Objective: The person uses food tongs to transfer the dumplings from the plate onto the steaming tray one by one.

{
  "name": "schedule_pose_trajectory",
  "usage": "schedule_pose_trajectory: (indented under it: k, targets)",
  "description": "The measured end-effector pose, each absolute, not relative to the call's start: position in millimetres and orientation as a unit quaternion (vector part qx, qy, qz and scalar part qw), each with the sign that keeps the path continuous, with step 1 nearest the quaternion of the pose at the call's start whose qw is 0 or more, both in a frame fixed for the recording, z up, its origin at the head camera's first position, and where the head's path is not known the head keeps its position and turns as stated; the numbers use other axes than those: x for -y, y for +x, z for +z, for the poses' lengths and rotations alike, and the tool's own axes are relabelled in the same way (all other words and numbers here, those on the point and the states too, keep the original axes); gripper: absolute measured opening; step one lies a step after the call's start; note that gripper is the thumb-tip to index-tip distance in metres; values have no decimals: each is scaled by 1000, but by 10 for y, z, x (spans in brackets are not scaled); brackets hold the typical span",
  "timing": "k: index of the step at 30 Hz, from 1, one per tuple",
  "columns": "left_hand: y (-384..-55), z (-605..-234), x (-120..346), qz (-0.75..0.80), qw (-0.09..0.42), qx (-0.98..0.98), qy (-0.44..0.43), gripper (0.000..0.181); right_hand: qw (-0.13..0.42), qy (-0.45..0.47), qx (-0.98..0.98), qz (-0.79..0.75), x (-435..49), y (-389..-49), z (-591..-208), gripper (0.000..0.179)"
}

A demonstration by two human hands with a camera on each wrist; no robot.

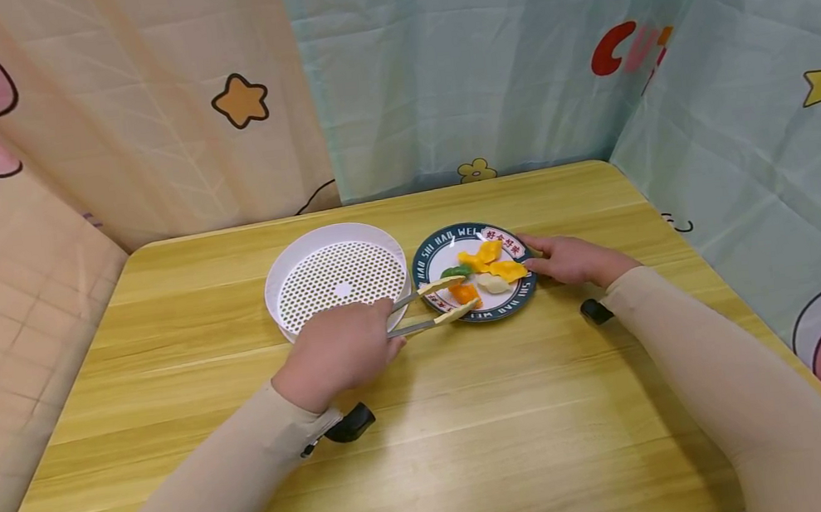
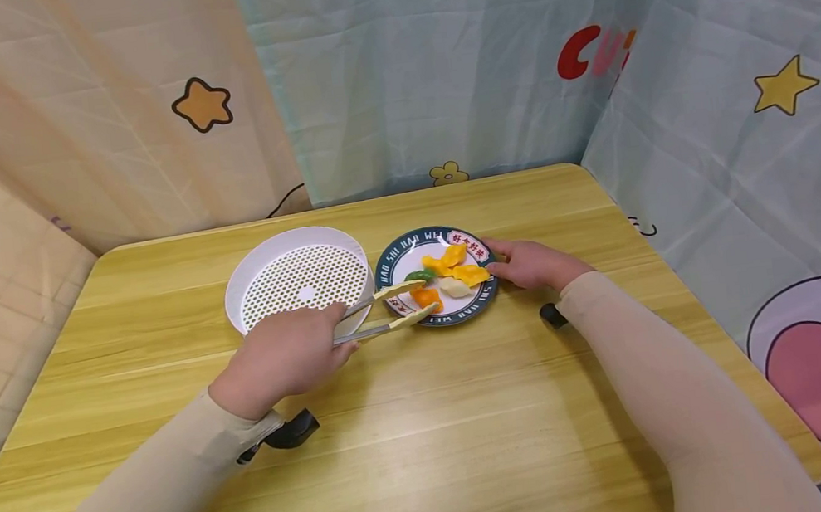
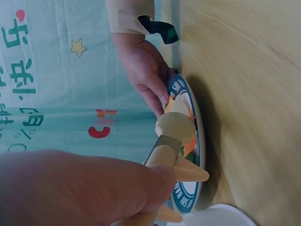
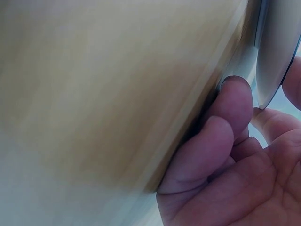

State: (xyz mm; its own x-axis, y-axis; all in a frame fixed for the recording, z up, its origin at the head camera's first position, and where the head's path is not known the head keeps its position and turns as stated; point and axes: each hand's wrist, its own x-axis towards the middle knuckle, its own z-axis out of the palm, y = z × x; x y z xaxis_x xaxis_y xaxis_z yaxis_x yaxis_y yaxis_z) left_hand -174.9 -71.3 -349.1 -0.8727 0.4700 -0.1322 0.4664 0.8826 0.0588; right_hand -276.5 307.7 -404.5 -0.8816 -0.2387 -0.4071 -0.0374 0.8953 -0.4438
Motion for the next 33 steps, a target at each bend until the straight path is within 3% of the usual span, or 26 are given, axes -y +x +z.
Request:
schedule_pose_trajectory:
  k: [10, 33]
  targets:
    - [-1852, -3369, 715, 7, 125, -964, 235, 32, 237, -70, -944, -218, -3065, -2777, -4039, 71]
    - [-2159, -3329, 660, -5, 135, -947, 291, 25, 240, -71, -943, -221, -3086, -2793, -4062, 71]
